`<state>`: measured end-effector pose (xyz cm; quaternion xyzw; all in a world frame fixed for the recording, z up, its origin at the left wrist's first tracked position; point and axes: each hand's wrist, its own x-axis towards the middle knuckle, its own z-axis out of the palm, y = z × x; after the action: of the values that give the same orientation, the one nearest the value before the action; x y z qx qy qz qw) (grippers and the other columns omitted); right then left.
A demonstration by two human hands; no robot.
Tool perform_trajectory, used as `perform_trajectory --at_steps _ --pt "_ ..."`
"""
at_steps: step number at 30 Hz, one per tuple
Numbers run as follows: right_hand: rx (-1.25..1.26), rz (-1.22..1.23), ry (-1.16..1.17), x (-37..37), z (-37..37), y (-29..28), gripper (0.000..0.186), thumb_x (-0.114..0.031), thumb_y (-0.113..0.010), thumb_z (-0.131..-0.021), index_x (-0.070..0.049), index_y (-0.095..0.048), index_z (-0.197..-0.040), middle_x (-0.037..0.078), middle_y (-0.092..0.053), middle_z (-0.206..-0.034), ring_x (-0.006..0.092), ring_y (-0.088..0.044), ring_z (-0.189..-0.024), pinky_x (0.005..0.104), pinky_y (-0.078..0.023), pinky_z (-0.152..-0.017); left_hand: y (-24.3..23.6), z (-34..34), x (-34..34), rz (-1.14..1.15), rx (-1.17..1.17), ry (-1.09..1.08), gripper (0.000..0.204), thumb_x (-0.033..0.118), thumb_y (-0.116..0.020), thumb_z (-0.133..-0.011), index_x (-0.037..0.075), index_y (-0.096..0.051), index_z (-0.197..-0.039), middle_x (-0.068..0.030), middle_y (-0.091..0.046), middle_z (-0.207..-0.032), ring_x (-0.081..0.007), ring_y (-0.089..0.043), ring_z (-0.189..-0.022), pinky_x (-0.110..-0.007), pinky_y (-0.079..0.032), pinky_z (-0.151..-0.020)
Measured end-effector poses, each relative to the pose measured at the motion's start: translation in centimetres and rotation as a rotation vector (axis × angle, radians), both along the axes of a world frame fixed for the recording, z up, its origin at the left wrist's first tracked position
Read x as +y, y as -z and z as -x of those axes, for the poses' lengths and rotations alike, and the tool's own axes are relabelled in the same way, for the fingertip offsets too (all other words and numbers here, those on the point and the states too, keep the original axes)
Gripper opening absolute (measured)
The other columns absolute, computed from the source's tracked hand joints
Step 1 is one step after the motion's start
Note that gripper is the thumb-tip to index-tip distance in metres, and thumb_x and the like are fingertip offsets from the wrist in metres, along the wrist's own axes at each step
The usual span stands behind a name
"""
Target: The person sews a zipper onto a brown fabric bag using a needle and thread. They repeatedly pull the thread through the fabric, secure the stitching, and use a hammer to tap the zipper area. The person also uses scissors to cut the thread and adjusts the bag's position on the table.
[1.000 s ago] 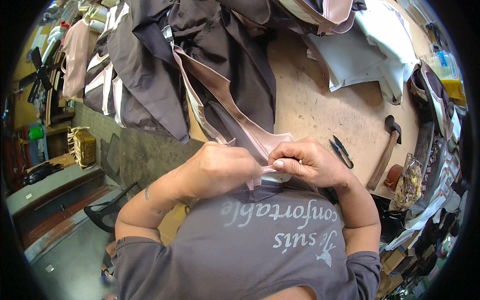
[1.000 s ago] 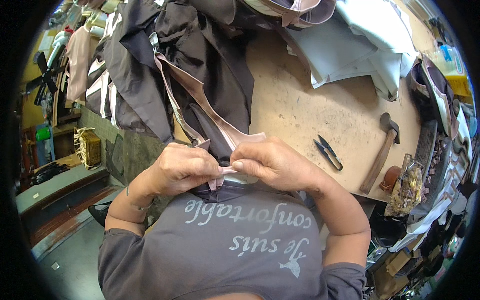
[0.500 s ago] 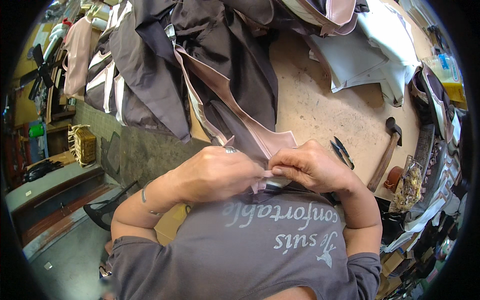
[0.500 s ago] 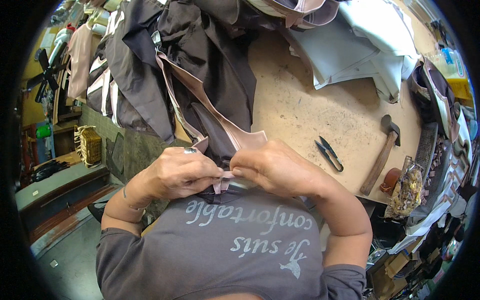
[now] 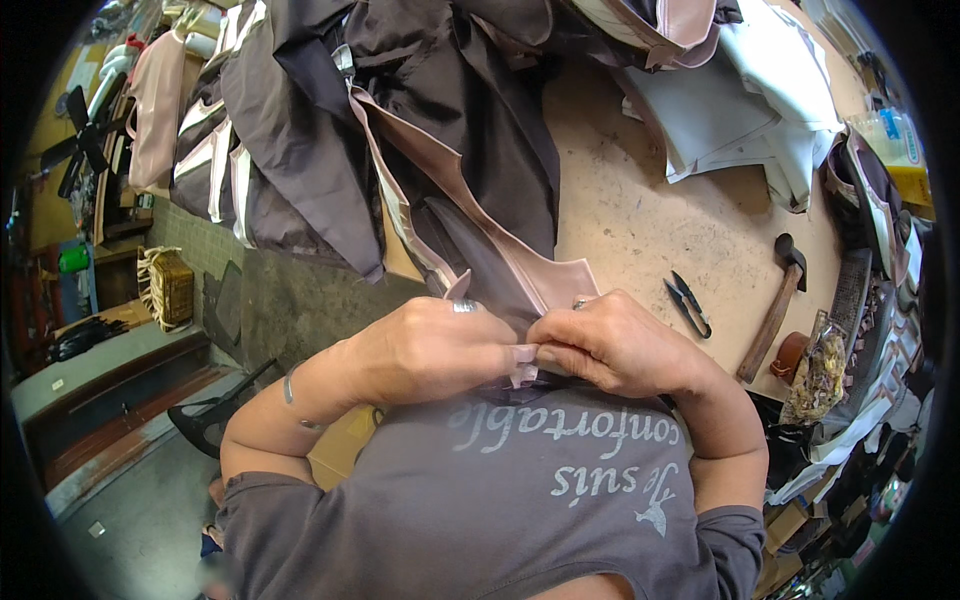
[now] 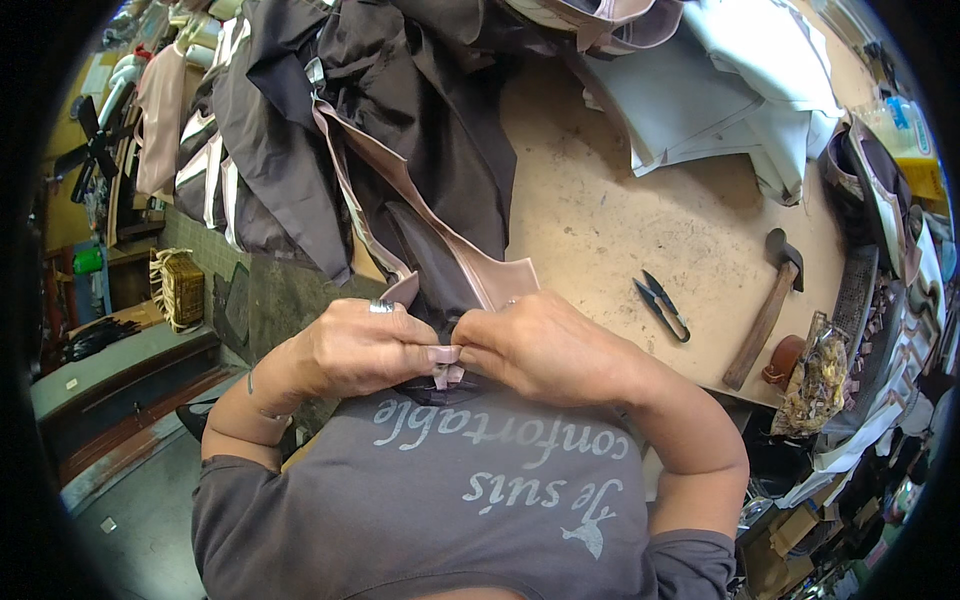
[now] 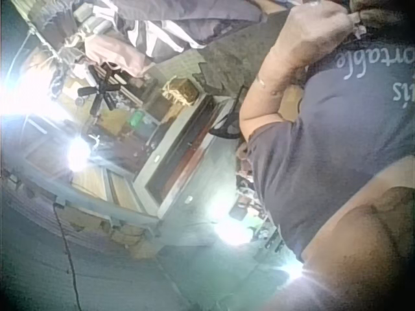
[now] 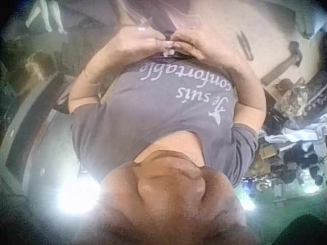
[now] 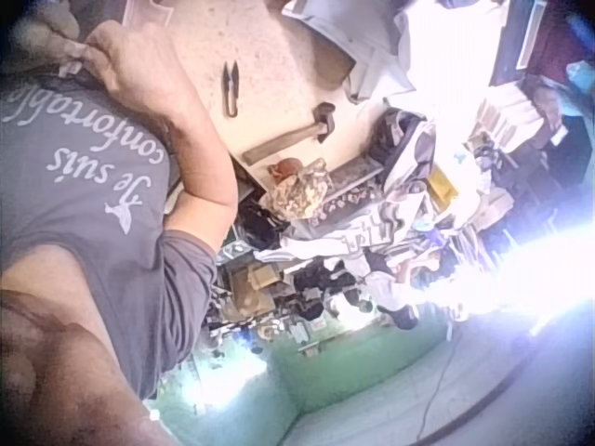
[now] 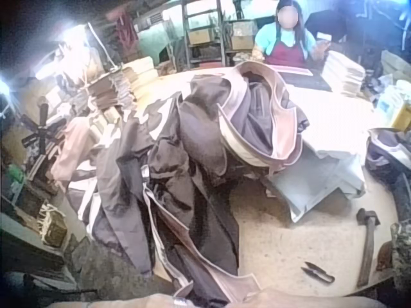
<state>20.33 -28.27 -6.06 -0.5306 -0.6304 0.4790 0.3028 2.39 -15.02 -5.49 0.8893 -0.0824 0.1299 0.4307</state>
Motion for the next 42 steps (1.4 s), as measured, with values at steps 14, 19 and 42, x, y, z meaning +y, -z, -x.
perform_trajectory --at_steps 14,19,42 --pt "0.040 -0.087 0.052 -0.1 0.0 0.2 0.012 -0.015 -0.064 -0.078 -0.005 -0.061 -0.083 0.013 -0.056 -0.062 0.0295 -0.057 -0.057 0.0357 -0.044 -0.059 -2.1 -1.3 0.8 0.095 0.539 -0.022 0.008 0.009 -0.064 -0.078 0.002 -0.062 -0.080 -0.0115 -0.061 -0.065 -0.0262 -0.061 -0.060 -0.032 -0.047 -0.055" --pt "-0.003 -0.072 0.045 -0.1 0.9 0.2 0.014 -0.018 -0.059 -0.081 -0.005 -0.059 -0.083 0.016 -0.059 -0.065 0.0339 -0.058 -0.061 0.0407 -0.046 -0.058 -1.9 -0.7 0.6 0.048 0.493 0.014 0.011 0.009 -0.064 -0.077 0.003 -0.061 -0.086 -0.0108 -0.061 -0.066 -0.0280 -0.060 -0.061 -0.034 -0.047 -0.056" --pt "-0.300 -1.225 0.654 10.5 -3.9 -2.6 0.017 -0.008 -0.064 -0.077 -0.005 -0.060 -0.094 0.010 -0.063 -0.091 0.0267 -0.061 -0.078 0.0317 -0.050 -0.065 -15.3 -0.3 5.3 -0.924 0.074 -0.641 0.012 0.011 -0.060 -0.082 0.002 -0.059 -0.090 -0.0079 -0.064 -0.087 -0.0171 -0.062 -0.075 -0.027 -0.049 -0.067"
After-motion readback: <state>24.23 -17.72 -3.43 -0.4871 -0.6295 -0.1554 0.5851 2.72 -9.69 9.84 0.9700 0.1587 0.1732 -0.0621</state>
